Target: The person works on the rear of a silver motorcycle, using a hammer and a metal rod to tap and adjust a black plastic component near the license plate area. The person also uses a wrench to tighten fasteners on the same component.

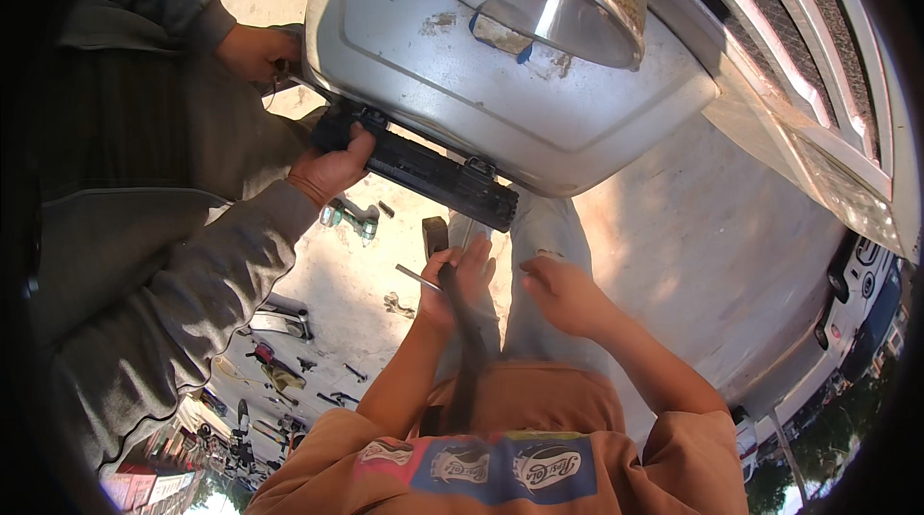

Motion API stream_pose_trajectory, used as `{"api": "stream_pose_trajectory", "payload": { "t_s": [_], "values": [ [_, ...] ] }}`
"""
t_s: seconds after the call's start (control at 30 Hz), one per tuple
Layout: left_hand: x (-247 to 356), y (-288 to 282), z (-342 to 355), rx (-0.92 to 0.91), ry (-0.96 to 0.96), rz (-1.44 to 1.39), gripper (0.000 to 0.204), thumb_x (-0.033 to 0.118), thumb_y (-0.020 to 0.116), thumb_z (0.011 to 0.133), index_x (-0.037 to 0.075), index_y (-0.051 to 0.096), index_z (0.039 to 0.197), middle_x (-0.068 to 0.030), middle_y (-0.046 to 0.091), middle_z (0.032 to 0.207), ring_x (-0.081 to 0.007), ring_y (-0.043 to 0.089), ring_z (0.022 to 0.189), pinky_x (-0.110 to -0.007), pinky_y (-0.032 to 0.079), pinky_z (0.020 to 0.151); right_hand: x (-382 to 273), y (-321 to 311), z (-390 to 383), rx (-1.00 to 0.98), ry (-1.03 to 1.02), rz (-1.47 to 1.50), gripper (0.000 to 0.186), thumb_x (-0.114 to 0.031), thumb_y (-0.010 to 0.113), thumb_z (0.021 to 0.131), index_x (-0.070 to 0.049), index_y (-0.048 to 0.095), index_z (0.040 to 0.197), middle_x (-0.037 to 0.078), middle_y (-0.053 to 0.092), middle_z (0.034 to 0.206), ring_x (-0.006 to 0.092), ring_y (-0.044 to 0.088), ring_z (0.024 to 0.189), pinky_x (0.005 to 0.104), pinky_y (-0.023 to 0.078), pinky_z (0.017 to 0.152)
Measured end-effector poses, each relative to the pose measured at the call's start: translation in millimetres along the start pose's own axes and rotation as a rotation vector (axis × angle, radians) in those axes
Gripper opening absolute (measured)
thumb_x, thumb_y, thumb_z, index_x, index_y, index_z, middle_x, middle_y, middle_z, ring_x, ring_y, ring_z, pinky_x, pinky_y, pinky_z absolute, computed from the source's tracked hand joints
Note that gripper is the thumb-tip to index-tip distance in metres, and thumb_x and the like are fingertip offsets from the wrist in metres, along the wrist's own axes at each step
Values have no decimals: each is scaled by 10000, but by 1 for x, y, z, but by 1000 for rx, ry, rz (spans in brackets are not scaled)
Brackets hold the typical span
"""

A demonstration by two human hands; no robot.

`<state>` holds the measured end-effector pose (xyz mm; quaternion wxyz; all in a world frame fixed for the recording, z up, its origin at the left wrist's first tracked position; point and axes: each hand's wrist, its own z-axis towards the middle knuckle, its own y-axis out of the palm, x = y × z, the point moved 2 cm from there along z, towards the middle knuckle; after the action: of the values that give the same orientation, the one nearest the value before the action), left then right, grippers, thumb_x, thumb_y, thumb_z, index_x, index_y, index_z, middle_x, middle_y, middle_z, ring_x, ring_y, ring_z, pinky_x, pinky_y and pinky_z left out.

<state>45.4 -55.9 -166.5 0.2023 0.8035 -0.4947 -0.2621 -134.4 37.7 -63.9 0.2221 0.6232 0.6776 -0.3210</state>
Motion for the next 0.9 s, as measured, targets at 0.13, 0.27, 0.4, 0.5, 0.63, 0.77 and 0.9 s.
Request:
{"api": "stream_pose_trajectory", "payload": {
  "t_s": [0.13, 0.27, 0.4, 0.5, 0.63, 0.77, 0.9],
  "values": [
    [4, -16, 7, 11, -114, 326, 220, 297, 467, 909, 95, 553, 895, -131, 448, 1408, -266, 429, 1267, -444, 293, 1099, 45, 77, 27, 141, 267, 799, 400, -329, 536, 956, 8, 544, 1170, 113, 614, 1039, 217, 611, 976, 357, 514, 815],
    [1, -32, 14, 84, -316, 552, 386, 308, 460, 920, 52, 542, 1197, -86, 531, 1272, -241, 533, 1124, -383, 380, 1018, 72, 120, 49, 165, 536, 1270, 417, -398, 485, 973, -57, 531, 1209, 60, 616, 1016, 172, 592, 948, 333, 482, 805],
    [-12, -45, 28, 217, -170, 713, 375, 276, 450, 946, 70, 545, 1245, -78, 606, 1107, -215, 608, 1006, -342, 485, 877, 89, 143, 55, 248, 476, 1242, 413, -431, 454, 977, -81, 559, 1171, 42, 622, 970, 140, 564, 842, 288, 437, 742],
    [-21, -59, 31, 257, -191, 791, 347, 342, 472, 938, 81, 594, 1131, -95, 642, 1020, -234, 631, 918, -375, 519, 794, 103, 143, 49, 290, 478, 1349, 421, -428, 456, 973, -70, 566, 1166, 48, 611, 982, 150, 559, 851, 297, 441, 759],
    [-36, -72, 37, 261, -333, 781, 398, 397, 488, 916, 78, 568, 1140, -90, 632, 1036, -240, 625, 910, -402, 522, 747, 123, 140, 48, 288, 614, 1359, 446, -430, 482, 948, -51, 571, 1165, 62, 604, 995, 164, 552, 837, 333, 457, 740],
    [-44, -74, 36, 232, -308, 927, 465, 355, 477, 929, 73, 502, 1297, -64, 577, 1205, -198, 561, 1089, -354, 439, 940, 160, 169, 54, 305, 620, 1362, 429, -375, 518, 927, -8, 581, 1140, 81, 622, 986, 177, 589, 864, 328, 479, 729],
    [-35, -92, 49, 101, -276, 1107, 534, 313, 467, 941, 70, 411, 1413, -37, 506, 1332, -146, 457, 1230, -290, 302, 1068, 148, 169, 54, 359, 560, 1337, 397, -309, 540, 909, 31, 606, 1104, 107, 639, 976, 191, 618, 895, 304, 493, 740]
  ]
}}
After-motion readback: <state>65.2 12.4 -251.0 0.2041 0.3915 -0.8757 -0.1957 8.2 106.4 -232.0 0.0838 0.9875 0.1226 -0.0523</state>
